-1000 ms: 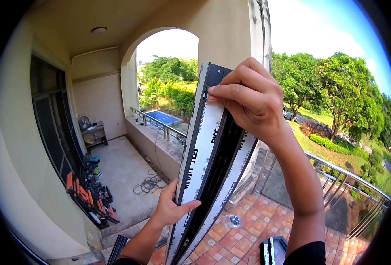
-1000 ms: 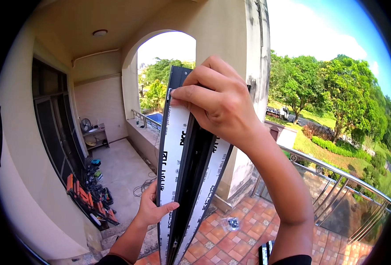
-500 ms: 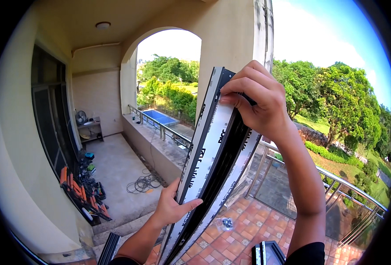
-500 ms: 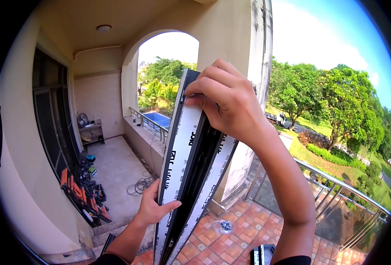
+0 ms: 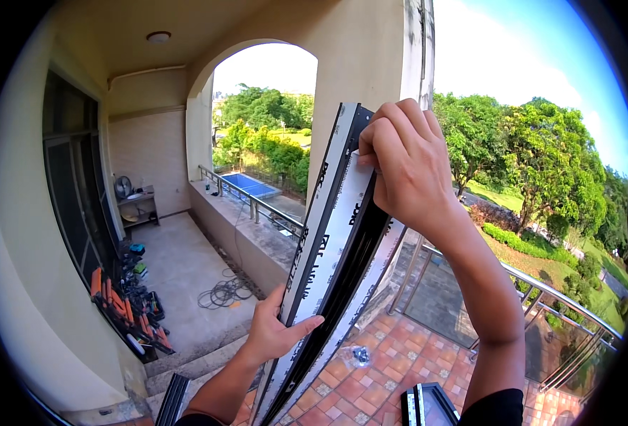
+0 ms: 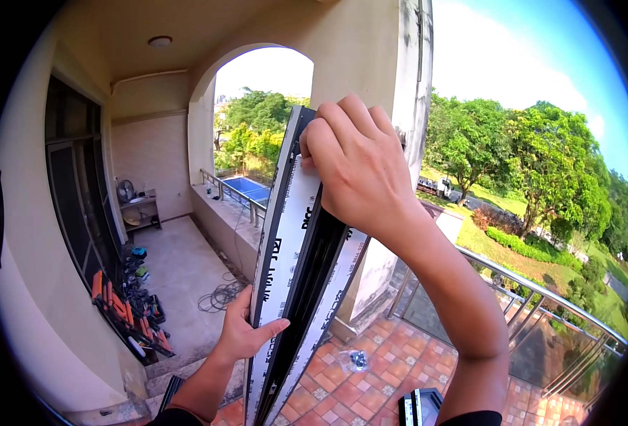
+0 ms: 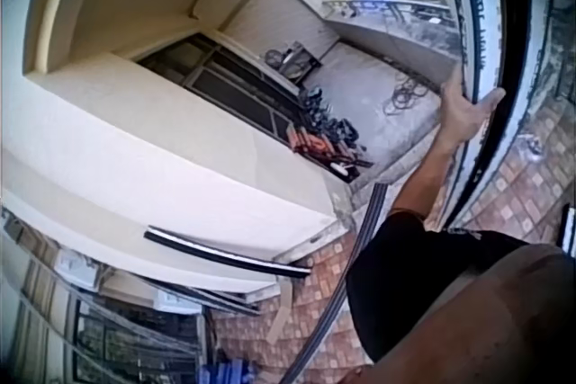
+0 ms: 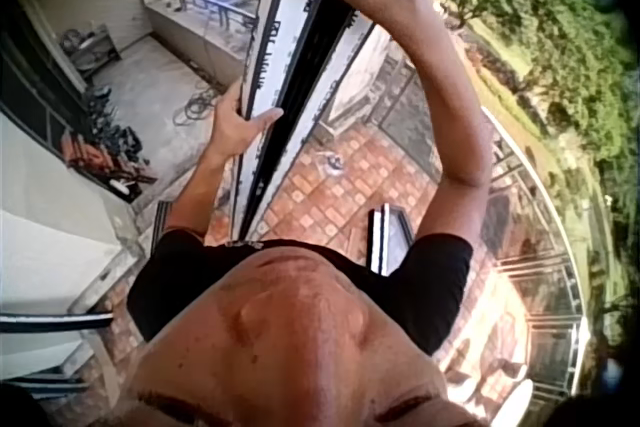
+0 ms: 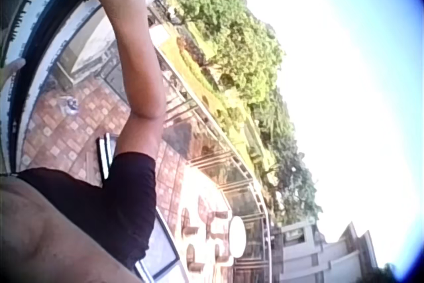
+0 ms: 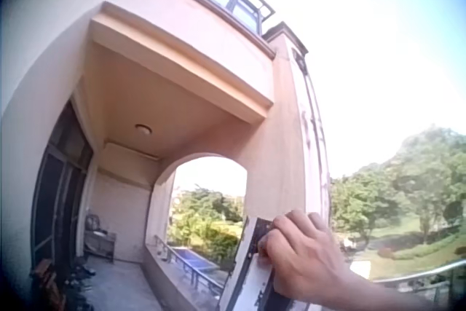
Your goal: The person assembles aluminum window frame components on an outdoor patio, aligning long metal pieces and peeling protective film from the surfaces.
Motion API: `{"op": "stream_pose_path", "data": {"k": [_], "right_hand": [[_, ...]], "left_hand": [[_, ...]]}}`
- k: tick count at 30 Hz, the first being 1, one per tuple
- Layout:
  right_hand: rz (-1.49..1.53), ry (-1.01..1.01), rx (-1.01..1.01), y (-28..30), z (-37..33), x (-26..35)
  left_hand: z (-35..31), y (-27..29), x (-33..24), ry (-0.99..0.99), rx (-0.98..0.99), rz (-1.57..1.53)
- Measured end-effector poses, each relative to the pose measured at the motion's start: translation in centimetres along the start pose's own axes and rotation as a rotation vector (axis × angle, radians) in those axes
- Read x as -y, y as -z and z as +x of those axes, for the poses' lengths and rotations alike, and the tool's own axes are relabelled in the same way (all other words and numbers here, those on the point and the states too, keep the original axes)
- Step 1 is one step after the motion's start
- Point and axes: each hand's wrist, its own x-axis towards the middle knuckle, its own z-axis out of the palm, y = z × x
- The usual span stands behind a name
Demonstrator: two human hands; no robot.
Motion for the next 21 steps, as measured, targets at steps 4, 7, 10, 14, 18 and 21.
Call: {"op": "stream_pose_path", "data": {"k": [4,7,10,14,18,21], "right_hand": [[0.131,-0.053,-0.002,0.1,-2.7,2.8],[0.264,-0.113,-0.109,0.2,-2.8,2.3],[0.185,-0.129,-0.096,0.3,-1.7,-0.7],[0.149,-0.005,-0.066,-0.5,-0.1,-2.0],[0.066,0.066,-0.095,0.0,0.2,-1.9],[0.032,-0.041,-0.079,-0.7,-0.2,-0.4]], "left_hand": [[0.4,0.3,0.6,-0.053,-0.041,0.062],[0.8,0.4,0.6,-0.058,-0.071,0.081],[1.1,0.2,1.1,-0.060,-0.067,0.096],[0.7,0.3,0.7,-0.042,-0.041,0.058],[0.8,-0.1,0.0,-0.038,-0.032,0.065],[0.7,-0.1,0.1,-0.043,-0.051,0.082]]}}
